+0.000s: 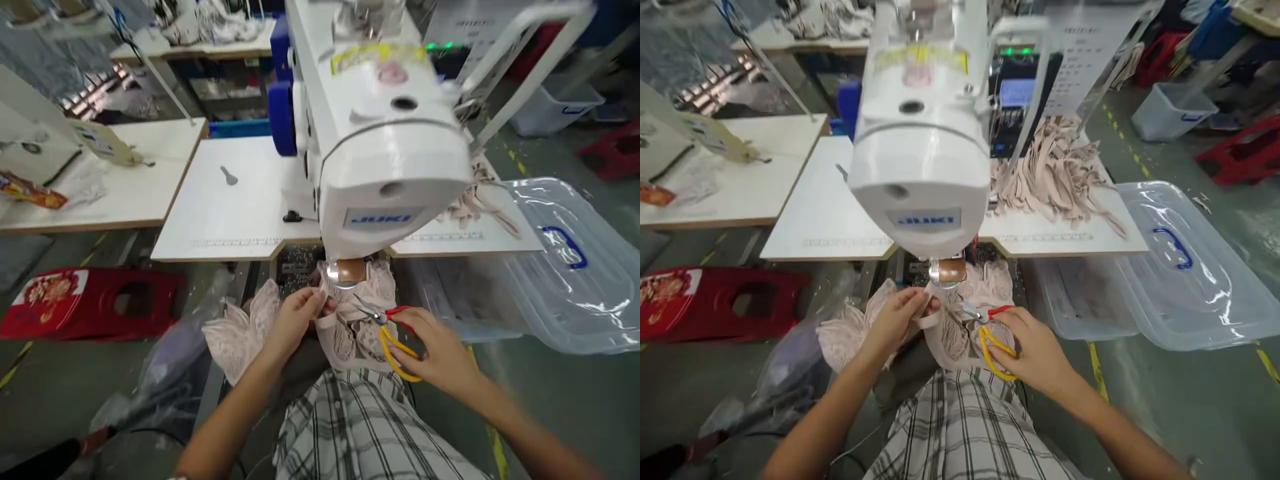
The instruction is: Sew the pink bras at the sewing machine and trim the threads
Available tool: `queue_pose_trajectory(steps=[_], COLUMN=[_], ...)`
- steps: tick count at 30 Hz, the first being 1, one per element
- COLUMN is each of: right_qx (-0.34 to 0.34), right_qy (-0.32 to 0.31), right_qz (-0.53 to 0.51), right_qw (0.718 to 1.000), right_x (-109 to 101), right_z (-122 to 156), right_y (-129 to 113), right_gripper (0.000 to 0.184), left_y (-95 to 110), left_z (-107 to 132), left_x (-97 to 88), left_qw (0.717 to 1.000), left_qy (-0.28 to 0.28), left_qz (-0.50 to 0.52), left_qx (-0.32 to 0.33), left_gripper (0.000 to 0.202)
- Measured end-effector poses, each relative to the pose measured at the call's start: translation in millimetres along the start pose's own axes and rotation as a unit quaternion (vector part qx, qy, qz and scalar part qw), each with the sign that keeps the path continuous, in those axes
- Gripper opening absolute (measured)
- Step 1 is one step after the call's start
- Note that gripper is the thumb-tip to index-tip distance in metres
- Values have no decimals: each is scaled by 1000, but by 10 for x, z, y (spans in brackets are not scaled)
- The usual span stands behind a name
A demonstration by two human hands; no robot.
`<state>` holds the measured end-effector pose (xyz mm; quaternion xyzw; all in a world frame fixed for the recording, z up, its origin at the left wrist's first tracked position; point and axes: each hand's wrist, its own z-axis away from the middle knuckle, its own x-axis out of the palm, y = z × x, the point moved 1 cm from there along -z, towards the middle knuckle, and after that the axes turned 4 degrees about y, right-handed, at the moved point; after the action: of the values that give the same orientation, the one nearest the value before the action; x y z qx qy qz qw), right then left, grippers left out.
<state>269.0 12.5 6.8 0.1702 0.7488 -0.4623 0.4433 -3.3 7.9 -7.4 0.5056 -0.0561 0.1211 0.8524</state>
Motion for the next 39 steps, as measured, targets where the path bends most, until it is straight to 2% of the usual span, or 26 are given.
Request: queue_pose_trajectory(steps=[3, 8, 11, 14, 18, 21, 24, 29, 34, 39], right_qx=[-26, -53, -51, -28, 6, -5, -7, 31, 52, 88], right_qy=[20, 37, 19, 2, 32, 44, 26, -11, -37, -37], right_qz=[-9, -22, -43, -88, -137, -152, -157, -167, -181, -198], right_qw=[999, 998, 998, 996, 990, 987, 987, 985, 981, 975], right_x=[184, 349, 375, 376, 368, 390, 442, 526, 522, 494], right_z=[16, -204, -276, -248, -149, -128, -176, -297, -328, -223], right_y=[-196, -240, -216, -166, -107, -125, -173, -193, -167, -117], right_gripper=[29, 29, 28, 24, 28, 37, 41, 35, 31, 30], left_y=[5, 80, 96, 91, 82, 84, 95, 141, 166, 183], left_z=[57, 135, 133, 117, 92, 76, 63, 57, 72, 84], left_x=[50, 139, 147, 121, 64, 36, 35, 8, -41, -31], left_qw=[1000, 997, 993, 993, 994, 992, 990, 980, 969, 973], left_qy=[-20, -24, -12, -5, -16, -10, -13, -29, 3, 26], left_qz=[16, -62, -108, -107, -91, -111, -132, -190, -235, -222], left_qx=[0, 28, 38, 40, 60, 66, 54, 57, 72, 65], left_gripper=[36, 33, 22, 17, 29, 35, 33, 30, 30, 32])
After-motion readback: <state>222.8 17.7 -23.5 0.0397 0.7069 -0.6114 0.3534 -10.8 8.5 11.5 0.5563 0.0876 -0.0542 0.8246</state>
